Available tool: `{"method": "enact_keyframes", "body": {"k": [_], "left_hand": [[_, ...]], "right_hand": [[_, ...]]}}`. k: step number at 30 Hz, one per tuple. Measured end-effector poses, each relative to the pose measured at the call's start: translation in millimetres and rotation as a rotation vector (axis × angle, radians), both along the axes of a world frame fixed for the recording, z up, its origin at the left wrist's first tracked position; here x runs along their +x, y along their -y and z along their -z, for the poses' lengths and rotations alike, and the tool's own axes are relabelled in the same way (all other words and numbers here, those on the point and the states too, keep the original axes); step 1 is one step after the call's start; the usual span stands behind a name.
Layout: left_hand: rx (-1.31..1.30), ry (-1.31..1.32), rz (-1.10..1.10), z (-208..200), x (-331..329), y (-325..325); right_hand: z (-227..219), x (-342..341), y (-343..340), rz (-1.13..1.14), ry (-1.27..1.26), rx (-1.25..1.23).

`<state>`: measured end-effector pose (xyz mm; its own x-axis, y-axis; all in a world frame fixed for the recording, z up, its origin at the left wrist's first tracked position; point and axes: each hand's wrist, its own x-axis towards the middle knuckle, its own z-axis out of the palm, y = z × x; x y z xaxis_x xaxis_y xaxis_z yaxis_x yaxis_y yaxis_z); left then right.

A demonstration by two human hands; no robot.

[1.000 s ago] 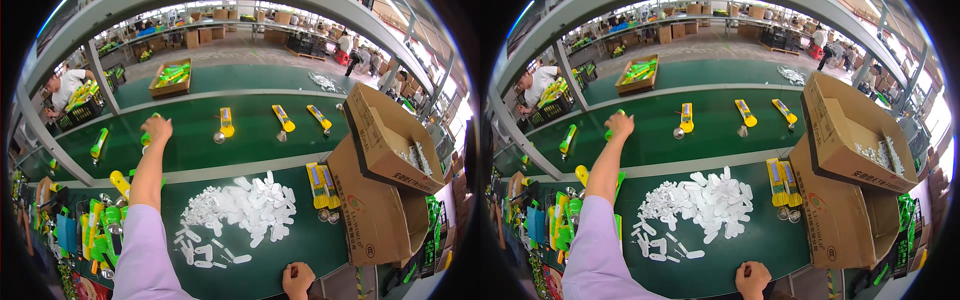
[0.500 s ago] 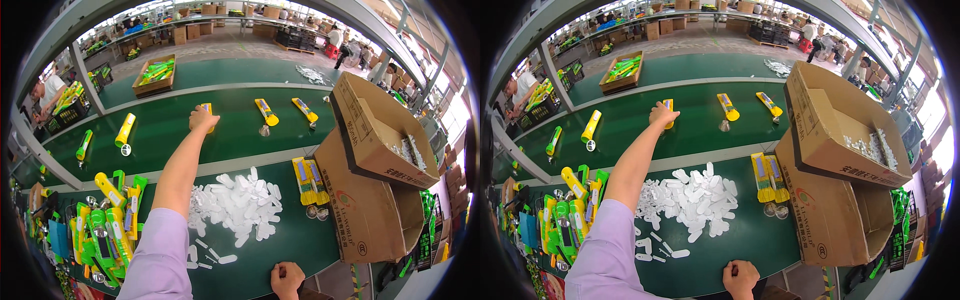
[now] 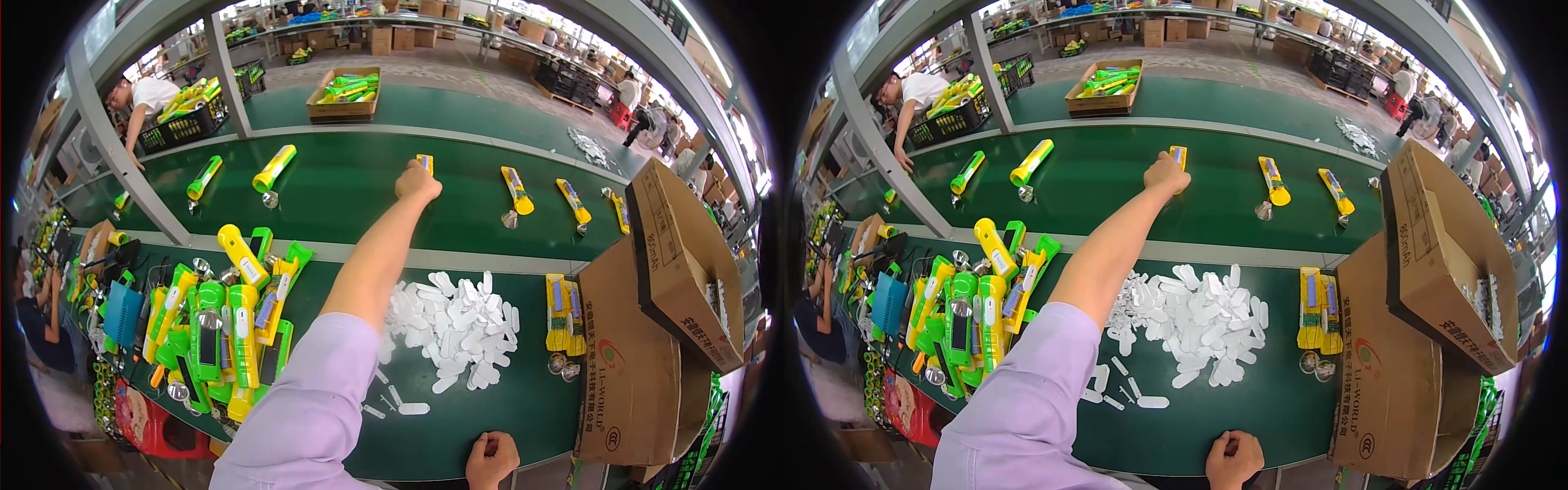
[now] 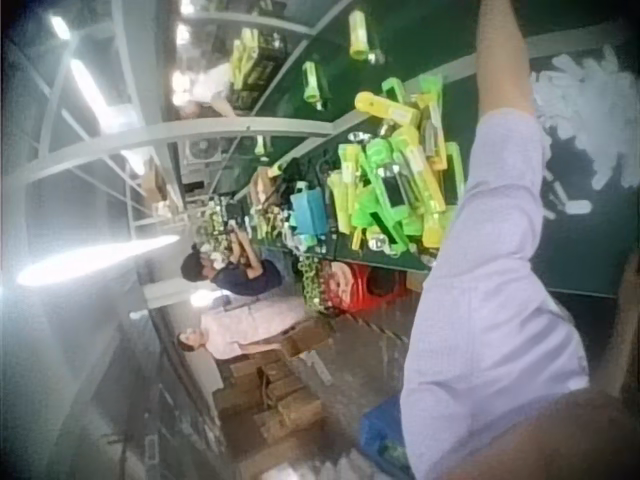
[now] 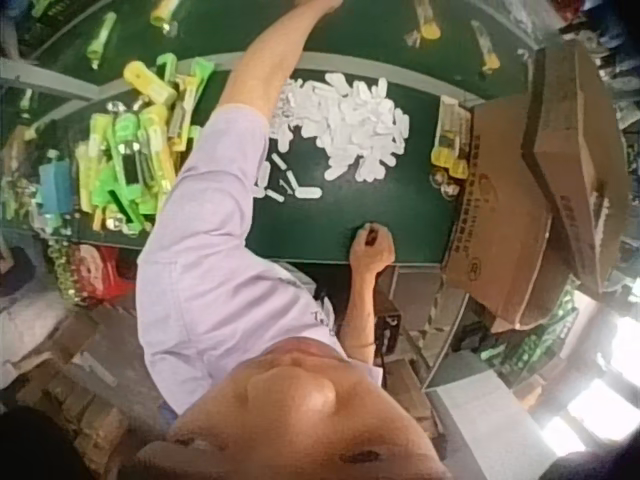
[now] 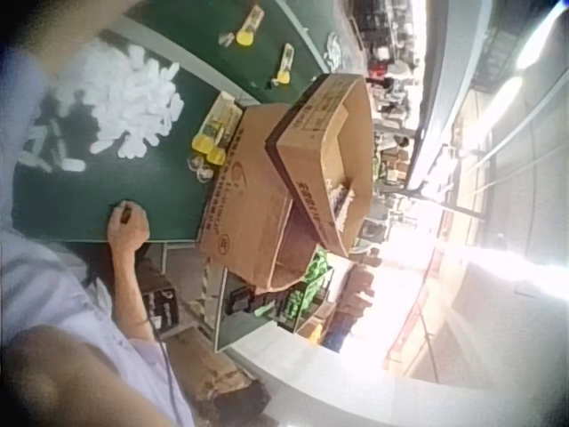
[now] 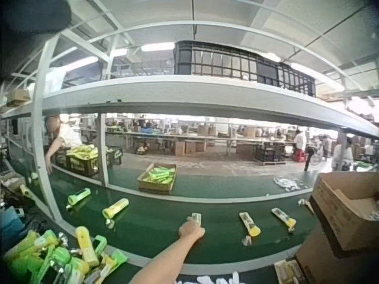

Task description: The person assembles handheld flashlights on a workbench by inserting components, attaching plastic switch pieces, pressing the casing halves together by hand, turning on the lights, and placing finished flashlights onto a conveyor belt.

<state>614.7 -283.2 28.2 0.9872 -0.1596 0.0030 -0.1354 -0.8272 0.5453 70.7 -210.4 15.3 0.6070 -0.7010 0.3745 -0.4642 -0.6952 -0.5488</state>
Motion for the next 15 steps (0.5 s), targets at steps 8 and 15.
{"method": "enact_keyframes", "body": {"k": [8,15], "left_hand": [[0.008,-0.037,0.038,1.0,2.4,-2.7],[-0.010,-0.056,0.069,2.4,-0.4,-17.5]], "right_hand": [[-1.2,-0.4,-1.3,0.034,-0.023,0.046],[7.4,-4.2,-5.6,0.026,-0.051,0.042]]}}
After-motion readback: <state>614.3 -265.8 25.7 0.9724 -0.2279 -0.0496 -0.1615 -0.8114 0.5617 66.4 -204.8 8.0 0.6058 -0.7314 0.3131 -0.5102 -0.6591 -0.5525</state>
